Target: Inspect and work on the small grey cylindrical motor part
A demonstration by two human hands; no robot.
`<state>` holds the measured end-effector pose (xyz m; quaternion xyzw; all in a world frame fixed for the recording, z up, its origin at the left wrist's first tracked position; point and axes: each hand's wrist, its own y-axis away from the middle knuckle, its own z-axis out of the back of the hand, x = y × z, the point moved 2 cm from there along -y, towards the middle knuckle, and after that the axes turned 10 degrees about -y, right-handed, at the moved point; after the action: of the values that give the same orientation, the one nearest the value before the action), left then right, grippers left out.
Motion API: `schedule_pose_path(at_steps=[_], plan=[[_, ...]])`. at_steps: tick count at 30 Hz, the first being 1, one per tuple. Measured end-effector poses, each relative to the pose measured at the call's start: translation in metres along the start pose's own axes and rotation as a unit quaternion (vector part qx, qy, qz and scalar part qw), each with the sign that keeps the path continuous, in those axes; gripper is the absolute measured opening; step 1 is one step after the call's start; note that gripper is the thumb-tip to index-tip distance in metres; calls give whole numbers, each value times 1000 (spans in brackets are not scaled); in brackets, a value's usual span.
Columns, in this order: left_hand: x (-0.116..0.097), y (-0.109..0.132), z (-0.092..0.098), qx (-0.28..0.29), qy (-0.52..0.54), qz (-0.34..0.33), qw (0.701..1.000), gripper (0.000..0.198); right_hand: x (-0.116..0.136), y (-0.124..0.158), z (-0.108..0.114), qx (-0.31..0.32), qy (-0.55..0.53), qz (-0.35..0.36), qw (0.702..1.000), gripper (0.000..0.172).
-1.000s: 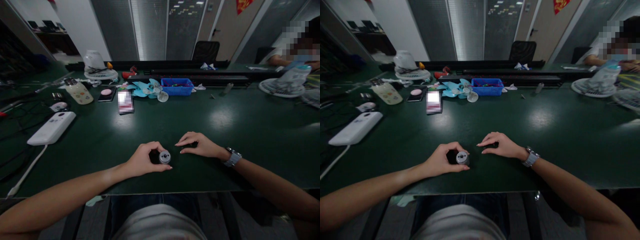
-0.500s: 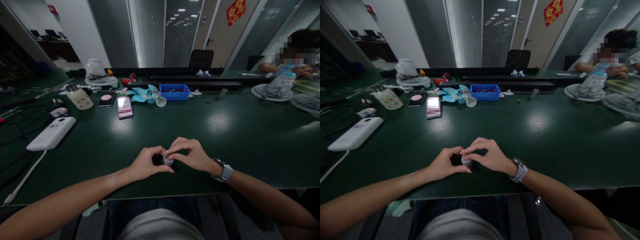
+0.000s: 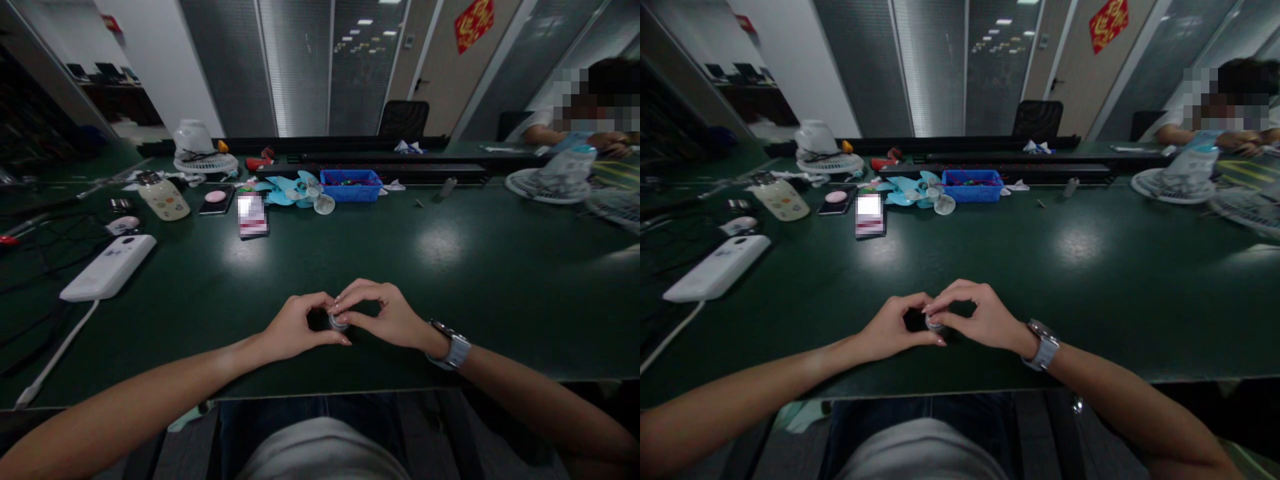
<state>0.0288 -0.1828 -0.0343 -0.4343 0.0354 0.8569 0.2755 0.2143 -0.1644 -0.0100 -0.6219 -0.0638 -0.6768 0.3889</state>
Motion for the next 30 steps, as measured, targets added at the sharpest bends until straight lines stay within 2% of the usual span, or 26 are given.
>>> schedule_pose_path(at_steps=[5,13,15,18,20,24,27,30], plan=[[0,0,0,-1,-3,-6,1000,36,-1,3,0,-2,4,8,1000,15],[-1,-1,-1,-1,2,0,1000,35,-1,0,-3,-60,21,2,998,21],[-1,-1,-1,-3,2,-4,1000,36,-2,0,3,-68,-2,12,998,25],[-1,0,0,3,3,0,1000,37,-4,4,23,-66,-24,36,997,36],[-1,0,1,11,7,6,1000,38,-9,7,39,-28,17,24,999,38],[-1,1,3,14,5,12,1000,40,-25,10,56,116,131,-44,984,29],[-1,1,3,8,-1,13,1000,40,-33,8,59,156,146,-55,975,31],[0,1,2,7,0,16,1000,39,-34,5,56,164,151,-48,974,30]])
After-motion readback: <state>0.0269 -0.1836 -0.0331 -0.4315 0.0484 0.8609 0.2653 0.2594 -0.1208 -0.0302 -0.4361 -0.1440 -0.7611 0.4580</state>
